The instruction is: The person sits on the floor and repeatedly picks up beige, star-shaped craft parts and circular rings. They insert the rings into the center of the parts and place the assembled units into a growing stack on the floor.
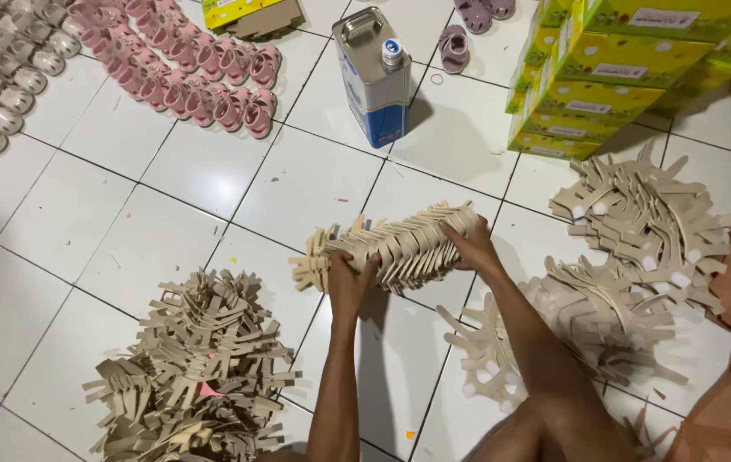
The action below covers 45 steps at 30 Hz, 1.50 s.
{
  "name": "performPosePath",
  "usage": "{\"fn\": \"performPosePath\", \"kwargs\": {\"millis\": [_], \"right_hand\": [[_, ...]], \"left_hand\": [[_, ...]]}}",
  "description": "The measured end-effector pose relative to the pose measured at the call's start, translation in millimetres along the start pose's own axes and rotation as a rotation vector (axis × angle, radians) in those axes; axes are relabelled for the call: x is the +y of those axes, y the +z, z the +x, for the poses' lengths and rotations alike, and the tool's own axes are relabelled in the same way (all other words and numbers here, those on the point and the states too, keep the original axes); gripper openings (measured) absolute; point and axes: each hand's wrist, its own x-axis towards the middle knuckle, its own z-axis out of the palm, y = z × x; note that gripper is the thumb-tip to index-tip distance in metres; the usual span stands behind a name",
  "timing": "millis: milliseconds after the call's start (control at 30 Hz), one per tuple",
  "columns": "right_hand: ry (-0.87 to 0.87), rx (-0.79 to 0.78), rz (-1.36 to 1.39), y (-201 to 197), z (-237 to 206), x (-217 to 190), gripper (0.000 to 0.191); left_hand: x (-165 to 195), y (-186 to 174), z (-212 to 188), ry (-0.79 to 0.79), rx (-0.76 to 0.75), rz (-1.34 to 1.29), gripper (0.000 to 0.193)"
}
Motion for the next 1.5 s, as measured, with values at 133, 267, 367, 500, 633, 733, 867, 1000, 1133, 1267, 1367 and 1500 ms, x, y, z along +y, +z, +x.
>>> {"fn": "performPosePath", "kwargs": {"millis": [133, 267, 367, 500, 633, 733, 867, 1000, 1133, 1267, 1367, 1500], "right_hand": [[-0.104, 0.097, 0.078, 4, 11, 19, 0.107], [-0.200, 0.261, -0.102, 2, 12, 16, 0.108], [-0.374, 0.394, -0.303, 4, -12, 14, 0.104], [-0.873, 0.212, -0.588, 29, -53, 6, 0.104], [-0.945, -0.009, -0.915, 65, -70, 2, 0.107], [-0.927, 0.040, -0.940, 73, -61, 2, 0.090], [-0.892, 0.021, -0.931, 74, -52, 9, 0.085], [-0.835, -0.030, -0.943, 75, -44, 9, 0.086], [-0.815, -0.059, -0.959, 74, -43, 6, 0.085], [-0.817, -0.064, -0.974, 71, -42, 5, 0.085], [-0.807, -0.076, -0.966, 72, -42, 4, 0.085], [-0.788, -0.091, -1.002, 74, -41, 3, 0.086]], "left_hand": [[-12, 13, -3, -0.065, -0.023, -0.230, 0.068], [-4, 22, -13, 0.036, -0.177, -0.401, 0.048], [-1, 10, -23, -0.053, -0.308, -0.389, 0.033], [-9, -15, -32, -0.108, -0.212, -0.338, 0.025], [-23, -23, -41, -0.082, -0.062, -0.165, 0.032], [-30, -13, -38, 0.015, -0.079, -0.210, 0.038], [-28, 15, -19, 0.232, -0.119, 0.107, 0.042], [-22, 26, -1, 0.156, 0.005, 0.313, 0.045], [-26, 19, 6, -0.027, -0.041, 0.332, 0.032], [-32, -7, 4, 0.094, 0.135, 0.496, 0.029], [-34, -39, -4, 0.096, 0.083, 0.453, 0.026], [-17, -54, -7, -0.176, -0.267, -0.034, 0.021]]}}
